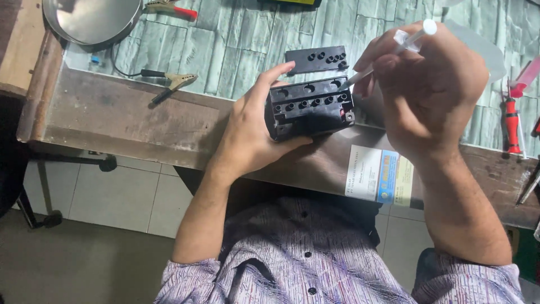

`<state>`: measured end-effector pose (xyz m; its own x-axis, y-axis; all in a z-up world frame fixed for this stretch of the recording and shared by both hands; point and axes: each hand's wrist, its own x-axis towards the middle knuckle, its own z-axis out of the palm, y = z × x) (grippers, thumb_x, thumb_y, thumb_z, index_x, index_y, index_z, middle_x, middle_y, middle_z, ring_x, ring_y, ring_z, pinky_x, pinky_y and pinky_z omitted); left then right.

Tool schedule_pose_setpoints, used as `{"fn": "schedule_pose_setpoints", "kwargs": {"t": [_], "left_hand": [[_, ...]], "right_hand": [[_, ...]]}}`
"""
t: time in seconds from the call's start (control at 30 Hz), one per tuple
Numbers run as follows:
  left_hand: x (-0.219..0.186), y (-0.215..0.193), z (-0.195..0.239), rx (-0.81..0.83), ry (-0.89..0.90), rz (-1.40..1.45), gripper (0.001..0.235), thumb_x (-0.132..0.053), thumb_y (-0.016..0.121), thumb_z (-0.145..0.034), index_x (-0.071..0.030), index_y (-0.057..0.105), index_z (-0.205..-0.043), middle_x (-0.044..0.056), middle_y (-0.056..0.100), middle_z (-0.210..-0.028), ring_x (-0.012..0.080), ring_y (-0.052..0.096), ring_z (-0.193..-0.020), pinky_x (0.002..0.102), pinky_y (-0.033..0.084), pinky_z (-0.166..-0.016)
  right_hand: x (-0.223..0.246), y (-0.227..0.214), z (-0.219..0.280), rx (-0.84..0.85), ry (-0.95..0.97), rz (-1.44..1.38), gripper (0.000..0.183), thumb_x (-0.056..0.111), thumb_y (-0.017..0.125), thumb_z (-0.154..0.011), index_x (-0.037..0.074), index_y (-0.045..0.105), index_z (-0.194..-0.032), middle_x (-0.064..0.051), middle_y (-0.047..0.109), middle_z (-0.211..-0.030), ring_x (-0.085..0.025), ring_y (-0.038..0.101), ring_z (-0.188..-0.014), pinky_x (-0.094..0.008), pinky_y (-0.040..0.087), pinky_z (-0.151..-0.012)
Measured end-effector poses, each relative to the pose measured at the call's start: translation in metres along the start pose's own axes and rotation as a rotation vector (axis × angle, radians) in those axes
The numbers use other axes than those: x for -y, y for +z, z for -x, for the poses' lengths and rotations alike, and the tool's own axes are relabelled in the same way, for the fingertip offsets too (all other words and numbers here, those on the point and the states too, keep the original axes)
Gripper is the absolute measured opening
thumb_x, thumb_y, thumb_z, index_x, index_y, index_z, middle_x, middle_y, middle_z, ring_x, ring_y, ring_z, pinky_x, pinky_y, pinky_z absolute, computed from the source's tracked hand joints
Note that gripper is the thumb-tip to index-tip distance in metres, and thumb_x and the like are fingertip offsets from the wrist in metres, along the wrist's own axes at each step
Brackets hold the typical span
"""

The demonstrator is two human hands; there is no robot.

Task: Refilling the electrolyte in a lead-acid battery using a syringe and liquid from a container.

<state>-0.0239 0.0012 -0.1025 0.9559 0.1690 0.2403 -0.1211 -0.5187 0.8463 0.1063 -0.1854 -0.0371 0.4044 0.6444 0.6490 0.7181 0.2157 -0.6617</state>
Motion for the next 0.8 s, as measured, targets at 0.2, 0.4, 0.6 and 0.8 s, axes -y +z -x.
{"fn": "schedule_pose_setpoints", "kwargs": {"t": [0.2, 0.4, 0.6, 0.8], "left_hand": [[-0.004, 0.004, 0.009, 0.078, 0.013, 0.061, 0.106, -0.036, 0.096, -0.076, -0.018, 0.026, -0.153, 0.017, 0.07, -0.131, 0.0335, 0.075, -0.119, 0.049, 0.063, -0.101], [0.008, 0.014, 0.016, 0.033, 0.004, 0.098, 0.109, -0.046, 0.094, -0.075, -0.022, 0.025, -0.156, 0.013, 0.069, -0.135, 0.0257, 0.077, -0.117, 0.039, 0.068, -0.097], [0.008, 0.014, 0.019, -0.034, 0.052, 0.106, 0.11, -0.043, 0.097, -0.075, -0.021, 0.026, -0.156, 0.007, 0.068, -0.138, 0.0231, 0.076, -0.122, 0.039, 0.066, -0.104], [0.007, 0.014, 0.018, -0.031, 0.065, 0.102, 0.108, -0.043, 0.097, -0.075, -0.018, 0.029, -0.155, 0.009, 0.069, -0.137, 0.0238, 0.075, -0.122, 0.038, 0.063, -0.108]], "right_hand": [[-0.01, 0.005, 0.023, -0.13, 0.019, 0.019, 0.03, 0.012, 0.049, -0.114, -0.013, 0.052, -0.098, -0.024, 0.062, -0.084, -0.032, 0.067, -0.07, -0.041, 0.059, -0.067], [-0.03, 0.001, 0.055, -0.244, 0.058, -0.008, 0.02, 0.008, 0.051, -0.117, -0.009, 0.048, -0.108, -0.024, 0.054, -0.097, -0.036, 0.062, -0.087, -0.045, 0.056, -0.079], [-0.02, 0.0, 0.054, -0.281, 0.004, 0.072, 0.029, 0.013, 0.053, -0.115, -0.013, 0.05, -0.102, -0.026, 0.055, -0.094, -0.038, 0.063, -0.084, -0.046, 0.057, -0.07], [-0.032, 0.002, 0.056, -0.254, -0.023, 0.01, 0.02, 0.008, 0.054, -0.114, -0.012, 0.052, -0.109, -0.021, 0.055, -0.093, -0.035, 0.061, -0.083, -0.045, 0.055, -0.077]]}}
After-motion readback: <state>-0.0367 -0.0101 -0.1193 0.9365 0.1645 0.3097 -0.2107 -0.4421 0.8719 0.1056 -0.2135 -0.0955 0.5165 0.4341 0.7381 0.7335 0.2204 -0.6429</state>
